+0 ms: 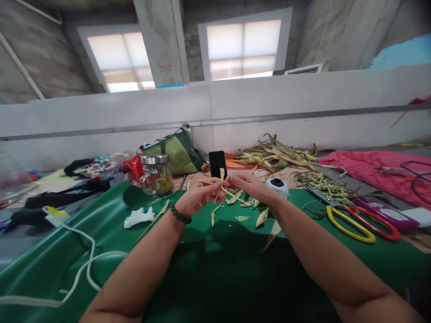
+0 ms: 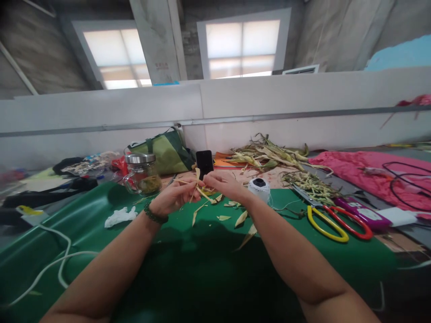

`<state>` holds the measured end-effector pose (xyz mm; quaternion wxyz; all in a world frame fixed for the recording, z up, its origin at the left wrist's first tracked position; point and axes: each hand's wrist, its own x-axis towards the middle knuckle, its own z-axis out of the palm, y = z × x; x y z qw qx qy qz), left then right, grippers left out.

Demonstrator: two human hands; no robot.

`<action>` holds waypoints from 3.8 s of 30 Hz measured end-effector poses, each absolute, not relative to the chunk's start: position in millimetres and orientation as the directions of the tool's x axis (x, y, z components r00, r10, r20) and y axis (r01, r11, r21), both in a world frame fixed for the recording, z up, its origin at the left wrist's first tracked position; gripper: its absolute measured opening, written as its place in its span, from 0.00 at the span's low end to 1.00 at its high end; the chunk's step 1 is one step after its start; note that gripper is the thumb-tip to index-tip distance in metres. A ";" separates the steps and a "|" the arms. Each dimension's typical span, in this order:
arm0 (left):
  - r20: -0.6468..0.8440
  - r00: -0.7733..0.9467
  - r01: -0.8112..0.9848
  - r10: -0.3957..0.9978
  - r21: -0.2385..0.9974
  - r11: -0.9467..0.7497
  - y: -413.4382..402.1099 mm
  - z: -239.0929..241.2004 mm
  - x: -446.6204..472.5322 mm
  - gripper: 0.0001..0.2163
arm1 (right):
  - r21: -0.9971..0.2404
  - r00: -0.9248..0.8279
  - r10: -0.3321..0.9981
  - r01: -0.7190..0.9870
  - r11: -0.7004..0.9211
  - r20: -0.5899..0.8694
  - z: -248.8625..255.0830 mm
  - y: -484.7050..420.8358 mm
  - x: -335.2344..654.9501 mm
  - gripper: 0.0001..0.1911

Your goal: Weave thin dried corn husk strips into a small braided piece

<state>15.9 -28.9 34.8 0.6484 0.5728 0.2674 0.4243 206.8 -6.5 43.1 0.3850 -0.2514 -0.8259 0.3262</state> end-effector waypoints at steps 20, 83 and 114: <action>0.192 0.479 -0.431 0.857 0.902 0.038 -36.0 39.0 17.4 0.14 | -0.680 -0.537 0.613 0.097 0.727 0.579 35.5 -8.5 201.8 0.17; 0.228 0.541 0.146 0.810 0.923 -0.357 -37.1 51.6 2.1 0.17 | -0.294 -0.494 0.425 0.323 0.900 0.758 39.3 -11.8 212.0 0.10; 0.237 0.433 -0.101 0.869 0.971 -0.215 -39.4 35.8 26.0 0.16 | -0.752 -0.195 0.742 0.033 0.659 0.642 42.3 -10.5 209.4 0.19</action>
